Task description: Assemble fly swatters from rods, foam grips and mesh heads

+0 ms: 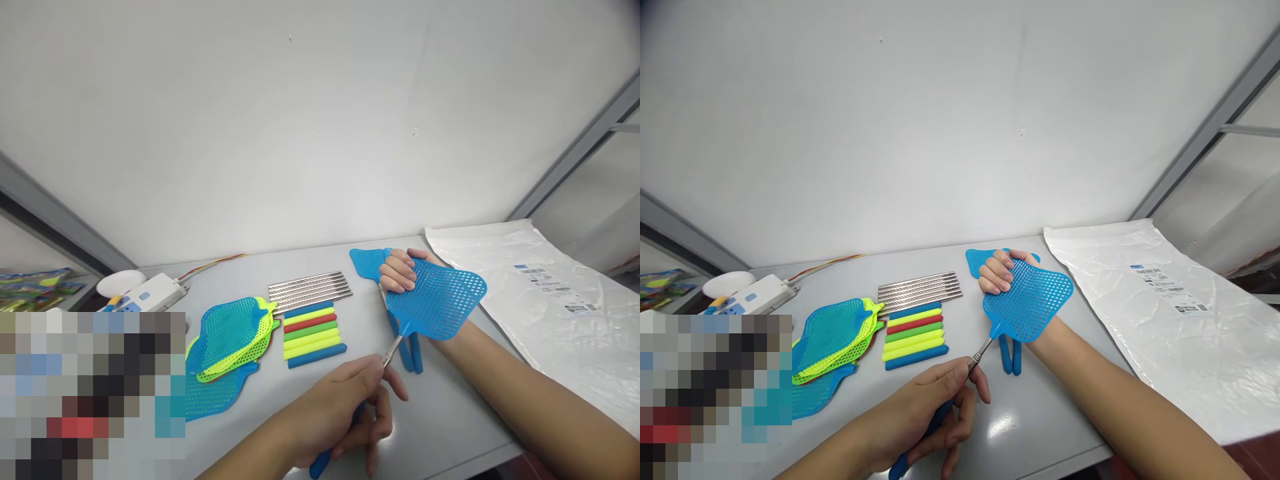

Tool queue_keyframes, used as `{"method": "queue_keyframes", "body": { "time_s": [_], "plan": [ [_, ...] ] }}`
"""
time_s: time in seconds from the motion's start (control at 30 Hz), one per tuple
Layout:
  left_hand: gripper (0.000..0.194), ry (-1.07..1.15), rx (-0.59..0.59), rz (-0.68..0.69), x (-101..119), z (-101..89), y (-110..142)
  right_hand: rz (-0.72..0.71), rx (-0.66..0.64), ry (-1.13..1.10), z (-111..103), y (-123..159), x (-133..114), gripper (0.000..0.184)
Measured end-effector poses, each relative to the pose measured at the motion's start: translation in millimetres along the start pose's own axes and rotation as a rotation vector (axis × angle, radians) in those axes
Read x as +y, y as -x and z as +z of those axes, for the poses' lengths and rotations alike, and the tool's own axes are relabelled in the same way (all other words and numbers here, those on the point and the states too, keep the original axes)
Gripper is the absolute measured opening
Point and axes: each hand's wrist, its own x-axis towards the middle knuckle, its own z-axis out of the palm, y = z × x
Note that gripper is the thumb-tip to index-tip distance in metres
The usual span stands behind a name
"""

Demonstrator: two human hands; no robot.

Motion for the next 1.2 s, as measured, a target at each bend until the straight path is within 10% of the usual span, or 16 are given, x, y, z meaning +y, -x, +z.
{"method": "queue_keyframes", "body": {
  "time_s": [1.2],
  "plan": [
    [0.039, 0.065, -0.026, 0.012, 2.9, -2.8, 1.2, 0.073, 0.008, -0.198, -6.2, -2.7, 5.2, 0.034]
  ]
}}
